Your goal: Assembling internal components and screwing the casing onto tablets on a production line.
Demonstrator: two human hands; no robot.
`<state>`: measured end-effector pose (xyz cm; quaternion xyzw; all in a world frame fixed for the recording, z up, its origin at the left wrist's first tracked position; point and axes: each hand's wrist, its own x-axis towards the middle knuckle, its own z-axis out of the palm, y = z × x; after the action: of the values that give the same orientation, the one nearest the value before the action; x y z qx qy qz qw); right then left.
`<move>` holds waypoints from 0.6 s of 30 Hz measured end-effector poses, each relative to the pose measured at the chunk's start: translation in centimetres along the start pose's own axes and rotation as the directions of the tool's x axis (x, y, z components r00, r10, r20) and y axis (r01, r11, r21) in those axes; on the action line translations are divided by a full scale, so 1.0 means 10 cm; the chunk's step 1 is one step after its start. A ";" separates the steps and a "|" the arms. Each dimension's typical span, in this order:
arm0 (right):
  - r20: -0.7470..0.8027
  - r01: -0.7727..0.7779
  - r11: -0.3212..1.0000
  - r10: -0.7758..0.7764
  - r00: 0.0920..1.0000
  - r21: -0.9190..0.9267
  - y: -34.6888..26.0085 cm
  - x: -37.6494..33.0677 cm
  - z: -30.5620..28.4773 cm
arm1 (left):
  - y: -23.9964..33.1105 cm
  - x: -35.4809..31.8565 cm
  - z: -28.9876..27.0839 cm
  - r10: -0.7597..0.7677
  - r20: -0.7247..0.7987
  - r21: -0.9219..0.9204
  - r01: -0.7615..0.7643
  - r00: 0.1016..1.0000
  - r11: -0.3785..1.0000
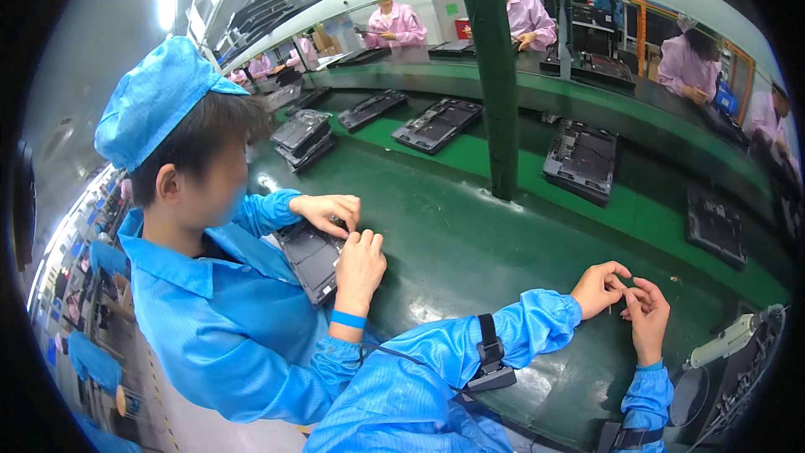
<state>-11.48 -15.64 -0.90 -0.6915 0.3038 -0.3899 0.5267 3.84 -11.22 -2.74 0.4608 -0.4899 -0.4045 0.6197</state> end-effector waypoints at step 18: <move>-0.687 0.154 0.983 -0.044 0.726 0.101 0.16 0.25 0.08 | -0.09 1.39 0.03 0.028 -0.047 0.496 -0.001 0.999 0.869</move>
<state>-9.57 -17.73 -2.05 -0.4738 0.4078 -0.6655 0.4078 6.22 -24.78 -0.36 0.6111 -0.5641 -0.2487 0.4965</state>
